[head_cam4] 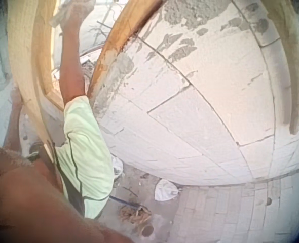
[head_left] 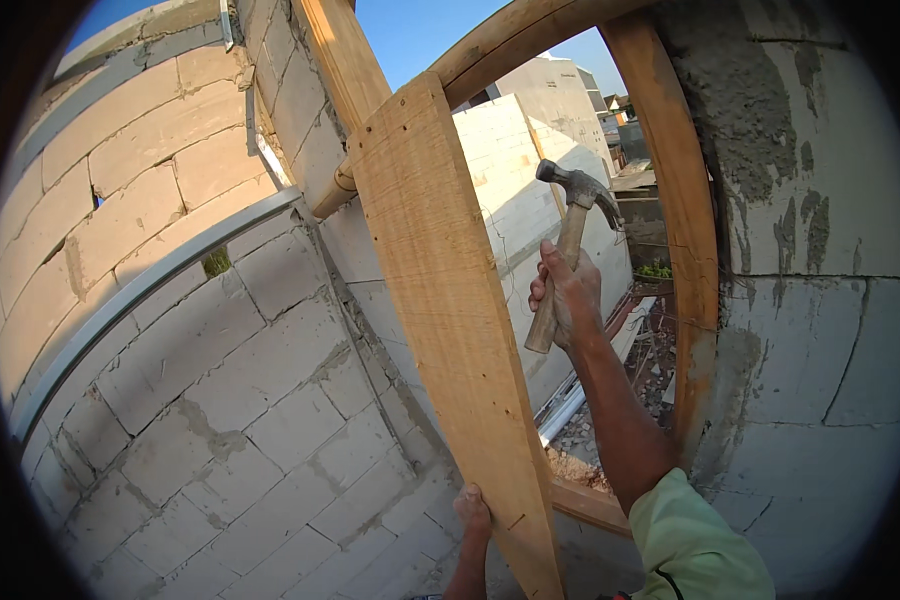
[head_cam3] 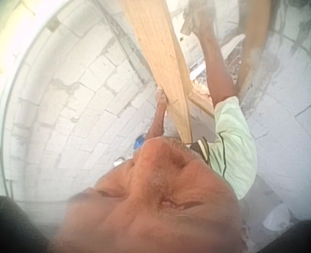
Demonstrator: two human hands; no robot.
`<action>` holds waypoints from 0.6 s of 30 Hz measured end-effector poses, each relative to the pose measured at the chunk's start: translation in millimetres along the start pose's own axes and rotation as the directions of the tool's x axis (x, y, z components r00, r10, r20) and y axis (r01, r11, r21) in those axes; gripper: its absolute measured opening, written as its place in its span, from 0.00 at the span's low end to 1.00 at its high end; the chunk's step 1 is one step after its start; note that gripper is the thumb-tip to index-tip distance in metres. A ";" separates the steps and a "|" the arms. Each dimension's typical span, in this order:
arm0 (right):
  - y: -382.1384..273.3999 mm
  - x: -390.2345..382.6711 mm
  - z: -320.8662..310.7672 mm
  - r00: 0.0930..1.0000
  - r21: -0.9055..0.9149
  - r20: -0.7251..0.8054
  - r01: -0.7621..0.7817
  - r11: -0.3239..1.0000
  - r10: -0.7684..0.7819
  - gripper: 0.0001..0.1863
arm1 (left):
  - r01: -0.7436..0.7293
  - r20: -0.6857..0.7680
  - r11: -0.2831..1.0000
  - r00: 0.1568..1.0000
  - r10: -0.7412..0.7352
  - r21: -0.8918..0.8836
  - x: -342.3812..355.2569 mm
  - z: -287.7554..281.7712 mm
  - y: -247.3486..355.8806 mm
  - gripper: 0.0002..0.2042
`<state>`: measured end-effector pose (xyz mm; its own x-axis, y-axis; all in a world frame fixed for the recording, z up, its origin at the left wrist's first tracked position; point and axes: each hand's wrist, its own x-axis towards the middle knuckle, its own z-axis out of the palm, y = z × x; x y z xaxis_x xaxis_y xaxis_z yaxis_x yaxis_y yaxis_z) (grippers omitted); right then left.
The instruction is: The person mixes cement with water in a bucket, positions a wooden board against a window opening to drive nails into it using a hammer, and applies mortar onto the wall beneath the window frame with a trowel.
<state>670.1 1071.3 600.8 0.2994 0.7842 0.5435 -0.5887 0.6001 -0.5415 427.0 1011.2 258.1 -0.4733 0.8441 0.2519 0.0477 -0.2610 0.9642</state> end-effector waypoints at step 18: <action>-3.4 19.3 19.0 0.987 -0.052 0.077 -0.136 0.989 0.140 0.27 | 0.262 0.144 0.892 0.964 -0.224 -0.368 2.8 -1.5 33.6 0.23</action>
<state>663.6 1081.5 625.3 0.1554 0.8462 0.5098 -0.5840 0.4949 -0.6435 426.0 1004.1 291.0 -0.3408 0.9393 0.0394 -0.4050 -0.1844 0.8955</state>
